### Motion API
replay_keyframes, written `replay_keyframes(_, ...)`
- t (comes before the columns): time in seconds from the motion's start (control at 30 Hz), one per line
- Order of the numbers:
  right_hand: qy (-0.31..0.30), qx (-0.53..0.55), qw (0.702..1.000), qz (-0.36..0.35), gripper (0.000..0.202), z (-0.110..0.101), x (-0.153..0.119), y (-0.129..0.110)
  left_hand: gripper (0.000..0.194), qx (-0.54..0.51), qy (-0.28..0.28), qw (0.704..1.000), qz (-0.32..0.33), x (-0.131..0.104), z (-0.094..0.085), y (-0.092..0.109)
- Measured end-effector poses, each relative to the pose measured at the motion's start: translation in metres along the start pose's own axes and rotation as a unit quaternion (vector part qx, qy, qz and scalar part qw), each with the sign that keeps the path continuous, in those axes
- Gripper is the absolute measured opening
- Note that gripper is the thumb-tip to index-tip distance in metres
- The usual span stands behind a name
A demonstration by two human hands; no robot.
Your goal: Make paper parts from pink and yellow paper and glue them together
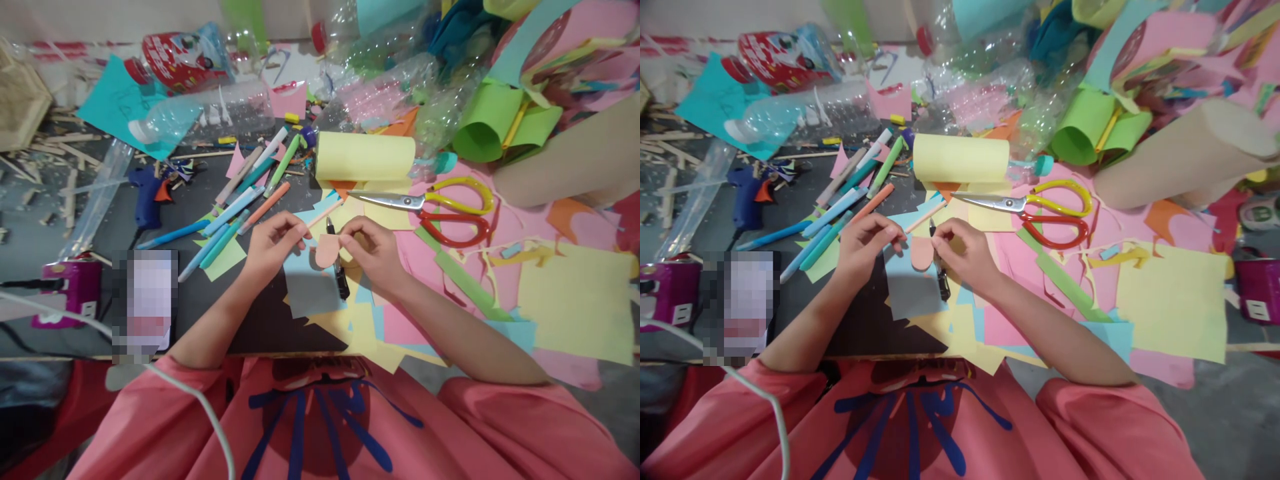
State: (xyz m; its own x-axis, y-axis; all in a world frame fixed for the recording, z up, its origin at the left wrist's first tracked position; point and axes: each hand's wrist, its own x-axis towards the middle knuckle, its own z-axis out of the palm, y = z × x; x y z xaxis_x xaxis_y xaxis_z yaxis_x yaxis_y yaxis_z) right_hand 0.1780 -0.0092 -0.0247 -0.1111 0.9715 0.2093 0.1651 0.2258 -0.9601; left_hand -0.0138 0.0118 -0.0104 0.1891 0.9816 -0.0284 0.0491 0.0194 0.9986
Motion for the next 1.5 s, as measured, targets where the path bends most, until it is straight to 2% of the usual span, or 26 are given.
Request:
replay_keyframes(0.13,0.028,0.042,0.999,0.011,0.015,-0.002,-0.003,0.006,0.037,-0.013,0.060,0.998,0.033,0.004,-0.008,-0.005)
replay_keyframes(0.2,0.015,0.048,0.999,0.005,0.018,-0.003,-0.004,0.006,0.042,-0.018,0.062,0.997,0.035,0.005,-0.009,-0.005)
replay_keyframes(0.27,-0.022,0.030,0.999,-0.005,0.018,-0.003,-0.004,0.003,0.044,0.001,0.016,0.999,0.030,0.003,-0.006,-0.002)
replay_keyframes(0.37,-0.075,-0.006,0.997,-0.016,0.016,-0.001,-0.003,-0.003,0.037,0.082,-0.094,0.992,0.026,-0.001,0.000,0.006)
replay_keyframes(0.4,-0.083,-0.013,0.996,-0.018,0.016,0.000,-0.003,-0.004,0.034,0.107,-0.114,0.987,0.026,-0.003,0.002,0.008)
replay_keyframes(0.43,-0.087,-0.016,0.996,-0.018,0.016,0.000,-0.003,-0.005,0.032,0.124,-0.122,0.984,0.027,-0.004,0.004,0.009)
replay_keyframes(0.5,-0.077,-0.014,0.997,-0.009,0.018,0.000,-0.004,-0.004,0.031,0.133,-0.102,0.985,0.034,-0.004,0.004,0.009)
replay_keyframes(0.57,-0.041,-0.007,0.999,0.013,0.022,-0.001,-0.004,-0.001,0.029,0.121,-0.048,0.991,0.043,-0.002,0.000,0.005)
replay_keyframes(0.67,0.050,0.014,0.998,0.027,0.033,-0.007,-0.001,0.004,0.030,0.104,0.040,0.993,0.044,0.004,-0.009,-0.001)
replay_keyframes(0.8,0.164,-0.003,0.986,-0.040,0.046,-0.022,0.011,0.004,0.025,0.131,0.086,0.986,0.053,0.009,-0.018,-0.007)
replay_keyframes(0.83,0.187,-0.016,0.981,-0.056,0.044,-0.027,0.015,0.003,0.022,0.142,0.088,0.984,0.055,0.010,-0.019,-0.007)
replay_keyframes(0.93,0.220,-0.070,0.971,-0.065,0.018,-0.045,0.027,0.000,0.012,0.180,0.085,0.979,0.049,0.011,-0.022,-0.009)
replay_keyframes(1.0,0.196,-0.130,0.969,-0.075,0.003,-0.057,0.036,-0.001,0.011,0.219,0.081,0.971,0.048,0.011,-0.024,-0.012)
replay_keyframes(1.07,0.142,-0.211,0.963,-0.089,0.013,-0.066,0.047,0.001,0.010,0.266,0.078,0.958,0.074,0.013,-0.026,-0.015)
replay_keyframes(1.17,0.053,-0.301,0.945,-0.113,0.034,-0.074,0.068,0.007,0.023,0.311,0.083,0.937,0.138,0.014,-0.028,-0.017)
replay_keyframes(1.27,-0.021,-0.311,0.945,-0.097,0.049,-0.075,0.091,0.016,0.037,0.311,0.104,0.928,0.176,0.014,-0.028,-0.017)
replay_keyframes(1.33,-0.051,-0.323,0.942,-0.078,0.059,-0.072,0.104,0.023,0.038,0.299,0.115,0.929,0.185,0.013,-0.027,-0.017)
replay_keyframes(1.43,-0.070,-0.322,0.942,-0.069,0.062,-0.065,0.119,0.026,0.035,0.269,0.122,0.938,0.183,0.012,-0.025,-0.018)
replay_keyframes(1.5,-0.077,-0.332,0.938,-0.060,0.060,-0.060,0.127,0.018,0.030,0.247,0.119,0.945,0.176,0.011,-0.024,-0.018)
